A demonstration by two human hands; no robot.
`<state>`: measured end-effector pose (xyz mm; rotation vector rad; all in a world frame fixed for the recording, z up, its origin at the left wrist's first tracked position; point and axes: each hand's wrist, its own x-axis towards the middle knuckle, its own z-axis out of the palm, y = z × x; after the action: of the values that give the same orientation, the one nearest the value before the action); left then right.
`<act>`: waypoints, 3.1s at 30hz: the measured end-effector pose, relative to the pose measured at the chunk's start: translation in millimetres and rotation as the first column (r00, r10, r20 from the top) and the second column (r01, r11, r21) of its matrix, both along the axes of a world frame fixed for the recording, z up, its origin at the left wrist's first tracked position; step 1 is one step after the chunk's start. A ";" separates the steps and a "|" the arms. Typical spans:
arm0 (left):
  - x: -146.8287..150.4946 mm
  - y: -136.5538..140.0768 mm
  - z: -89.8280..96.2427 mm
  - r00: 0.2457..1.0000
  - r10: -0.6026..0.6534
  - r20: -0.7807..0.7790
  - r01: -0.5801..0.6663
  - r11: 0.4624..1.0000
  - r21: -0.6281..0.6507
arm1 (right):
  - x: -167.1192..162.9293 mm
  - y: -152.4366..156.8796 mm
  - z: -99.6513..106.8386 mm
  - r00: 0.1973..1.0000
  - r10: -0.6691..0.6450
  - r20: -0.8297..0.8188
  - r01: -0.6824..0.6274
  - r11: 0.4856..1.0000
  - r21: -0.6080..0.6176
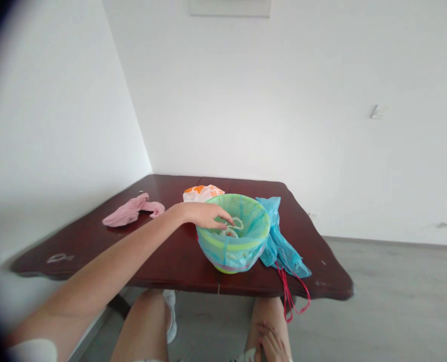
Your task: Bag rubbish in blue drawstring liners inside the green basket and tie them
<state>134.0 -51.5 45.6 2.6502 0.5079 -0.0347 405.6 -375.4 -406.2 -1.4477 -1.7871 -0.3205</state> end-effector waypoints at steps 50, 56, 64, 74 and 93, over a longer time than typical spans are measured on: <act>-84.5 -42.8 -78.4 0.651 -0.372 0.662 -0.189 0.766 0.615 | 27.0 110.9 385.7 0.844 0.389 -0.370 -0.503 0.815 -0.289; -89.8 -60.6 -73.7 0.735 -0.421 0.531 -0.107 0.701 0.705 | 28.8 85.9 386.8 0.887 0.319 -0.334 -0.448 0.769 -0.456; -87.1 -69.7 -56.3 0.756 -0.375 0.537 -0.054 0.781 0.622 | 34.3 78.3 394.1 0.903 0.276 -0.330 -0.423 0.712 -0.560; -67.1 -88.7 -44.6 0.790 -0.116 0.602 -0.059 0.963 0.263 | 29.8 97.9 378.0 0.720 0.357 -0.595 -0.629 0.698 -0.343; -85.6 -59.2 -39.7 0.809 -0.224 0.544 -0.154 0.812 0.563 | 37.3 110.1 344.7 0.893 0.222 -0.392 -0.267 0.962 -0.064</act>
<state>48.4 -110.7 5.9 3.0198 0.2668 1.0831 443.0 -265.3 -61.5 -1.2401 -1.6576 0.1906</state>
